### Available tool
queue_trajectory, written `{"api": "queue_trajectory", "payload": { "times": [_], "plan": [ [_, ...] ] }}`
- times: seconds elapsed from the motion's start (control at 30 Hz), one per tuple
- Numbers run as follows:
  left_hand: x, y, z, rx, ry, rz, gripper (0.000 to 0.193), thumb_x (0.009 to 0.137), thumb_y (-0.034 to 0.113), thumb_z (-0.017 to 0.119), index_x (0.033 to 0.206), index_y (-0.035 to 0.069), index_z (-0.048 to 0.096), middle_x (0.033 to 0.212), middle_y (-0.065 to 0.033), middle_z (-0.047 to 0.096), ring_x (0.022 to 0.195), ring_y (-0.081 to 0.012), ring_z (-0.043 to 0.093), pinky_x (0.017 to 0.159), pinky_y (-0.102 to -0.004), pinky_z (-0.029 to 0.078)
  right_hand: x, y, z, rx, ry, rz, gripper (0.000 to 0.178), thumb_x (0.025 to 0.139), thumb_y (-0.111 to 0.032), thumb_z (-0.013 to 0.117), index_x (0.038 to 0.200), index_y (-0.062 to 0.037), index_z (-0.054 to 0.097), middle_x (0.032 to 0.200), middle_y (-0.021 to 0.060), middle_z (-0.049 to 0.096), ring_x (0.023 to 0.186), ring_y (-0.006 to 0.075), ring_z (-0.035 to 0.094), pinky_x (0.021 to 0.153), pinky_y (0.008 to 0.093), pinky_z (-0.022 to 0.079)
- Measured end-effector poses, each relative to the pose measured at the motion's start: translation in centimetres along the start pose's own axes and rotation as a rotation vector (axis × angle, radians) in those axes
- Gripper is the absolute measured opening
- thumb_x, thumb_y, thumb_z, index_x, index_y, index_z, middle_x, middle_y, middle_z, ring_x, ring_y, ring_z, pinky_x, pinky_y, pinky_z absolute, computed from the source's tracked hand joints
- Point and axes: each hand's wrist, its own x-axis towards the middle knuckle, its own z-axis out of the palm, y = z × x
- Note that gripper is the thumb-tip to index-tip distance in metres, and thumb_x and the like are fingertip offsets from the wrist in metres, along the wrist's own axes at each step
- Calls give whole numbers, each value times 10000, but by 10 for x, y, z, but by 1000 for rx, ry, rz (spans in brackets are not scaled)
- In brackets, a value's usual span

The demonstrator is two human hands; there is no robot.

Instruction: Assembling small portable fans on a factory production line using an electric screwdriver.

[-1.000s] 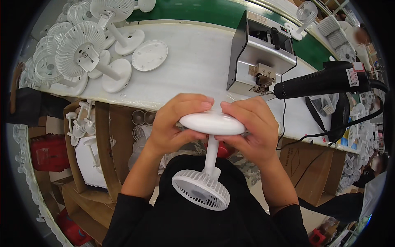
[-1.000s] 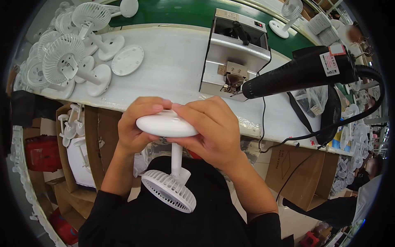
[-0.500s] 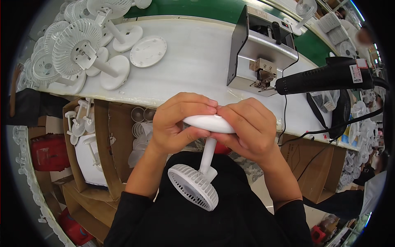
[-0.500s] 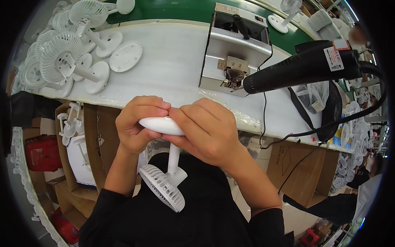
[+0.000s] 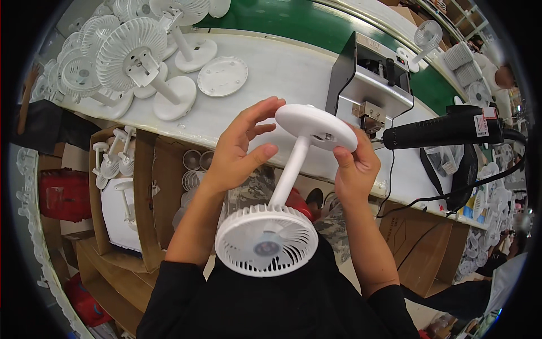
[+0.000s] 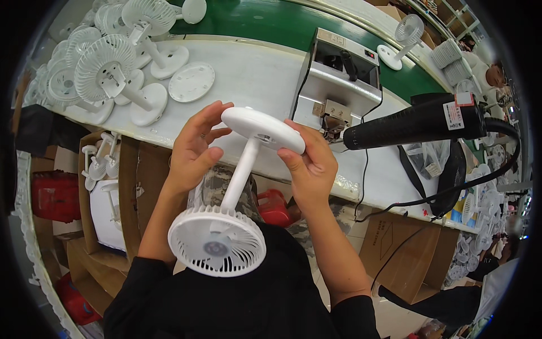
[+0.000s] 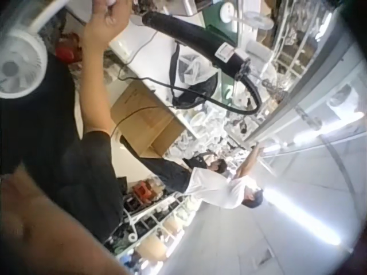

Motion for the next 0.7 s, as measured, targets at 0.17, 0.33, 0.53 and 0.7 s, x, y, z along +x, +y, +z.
{"api": "queue_trajectory", "payload": {
  "times": [0.17,0.33,0.53,0.7],
  "plan": [
    [6,3,0,-80,-5,-90,543,919,188,589,1409,29,419,1353,-146,525,1190,-219,506,998,-332,396,-3,2,5,54,-20,144,339,833,-100,729,1141,21,655,981,82,646,840,162,567,773,260,454],
    [6,0,11,20,57,-36,409,977,270,499,1289,6,513,1166,-126,610,1041,-190,551,904,-301,432,-6,-8,14,2,-19,299,316,846,-100,709,1128,30,648,967,85,640,831,151,556,774,256,459],
    [5,-10,16,103,260,-206,262,976,268,526,1069,37,607,923,-75,634,819,-146,536,759,-280,455,-12,-28,23,-123,-159,357,304,849,-105,695,1117,29,642,985,104,647,837,161,577,769,265,479],
    [0,-22,20,72,296,-136,271,978,284,528,918,35,618,789,-57,614,723,-135,511,674,-272,443,-14,-37,26,-134,-180,328,316,844,-108,677,1123,31,630,987,124,659,847,183,606,765,284,501]
  ]
}}
